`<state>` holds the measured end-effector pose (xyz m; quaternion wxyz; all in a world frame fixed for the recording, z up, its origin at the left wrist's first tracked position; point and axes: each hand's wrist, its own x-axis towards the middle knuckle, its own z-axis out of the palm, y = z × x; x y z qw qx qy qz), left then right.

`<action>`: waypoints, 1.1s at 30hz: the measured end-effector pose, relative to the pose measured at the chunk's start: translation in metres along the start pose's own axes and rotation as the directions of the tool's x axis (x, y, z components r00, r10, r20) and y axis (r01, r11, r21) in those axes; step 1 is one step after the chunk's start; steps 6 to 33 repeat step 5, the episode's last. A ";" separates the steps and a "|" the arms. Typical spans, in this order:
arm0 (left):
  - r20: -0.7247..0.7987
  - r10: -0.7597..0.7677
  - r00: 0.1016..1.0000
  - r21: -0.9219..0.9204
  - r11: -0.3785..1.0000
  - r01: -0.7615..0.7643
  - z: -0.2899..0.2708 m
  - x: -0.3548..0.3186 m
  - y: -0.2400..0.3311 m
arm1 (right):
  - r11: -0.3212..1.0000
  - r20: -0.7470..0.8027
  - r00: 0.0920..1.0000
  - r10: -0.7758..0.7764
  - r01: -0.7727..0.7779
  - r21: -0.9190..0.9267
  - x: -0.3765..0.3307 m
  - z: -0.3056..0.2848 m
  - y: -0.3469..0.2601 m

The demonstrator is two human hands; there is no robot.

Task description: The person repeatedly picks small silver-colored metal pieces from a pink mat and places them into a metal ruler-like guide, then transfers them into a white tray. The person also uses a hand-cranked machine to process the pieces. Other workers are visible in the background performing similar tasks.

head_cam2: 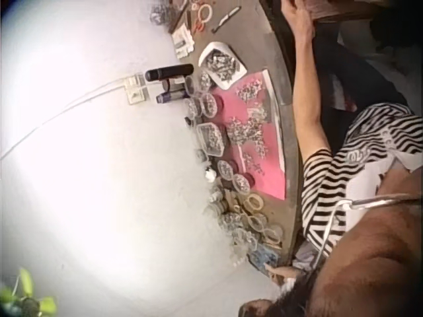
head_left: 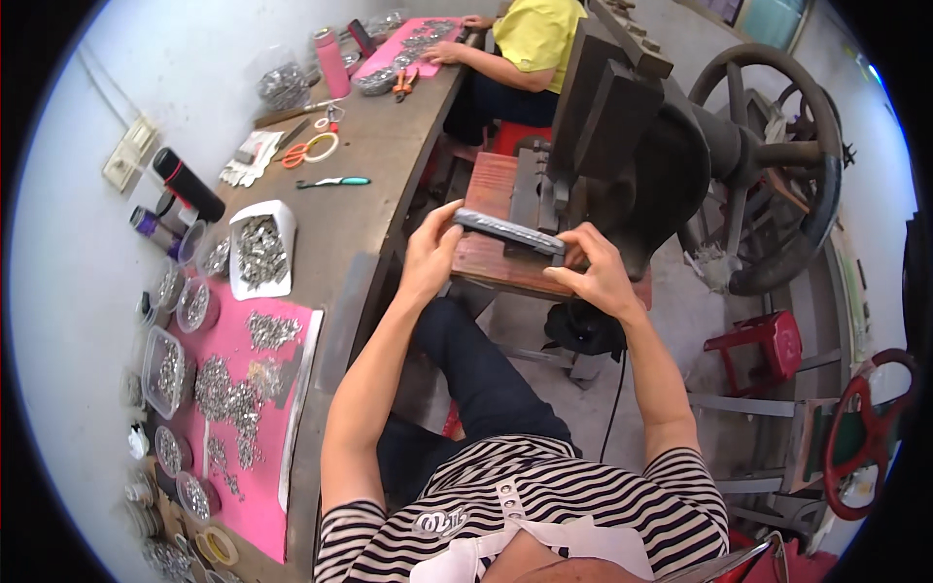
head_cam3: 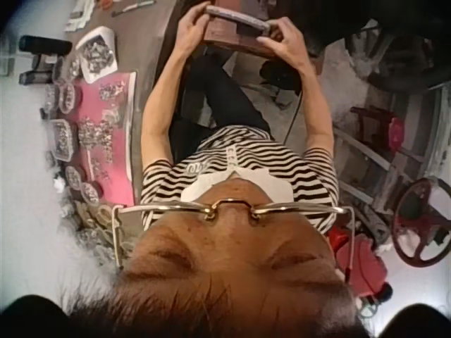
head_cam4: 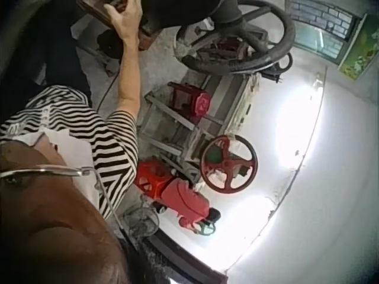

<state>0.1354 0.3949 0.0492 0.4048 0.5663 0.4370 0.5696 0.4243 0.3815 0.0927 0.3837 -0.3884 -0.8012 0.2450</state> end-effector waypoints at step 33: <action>0.127 -0.085 0.988 -0.066 0.993 0.094 0.070 0.086 -0.052 | 0.968 -0.168 0.974 0.153 -0.182 -0.171 -0.004 0.001 0.042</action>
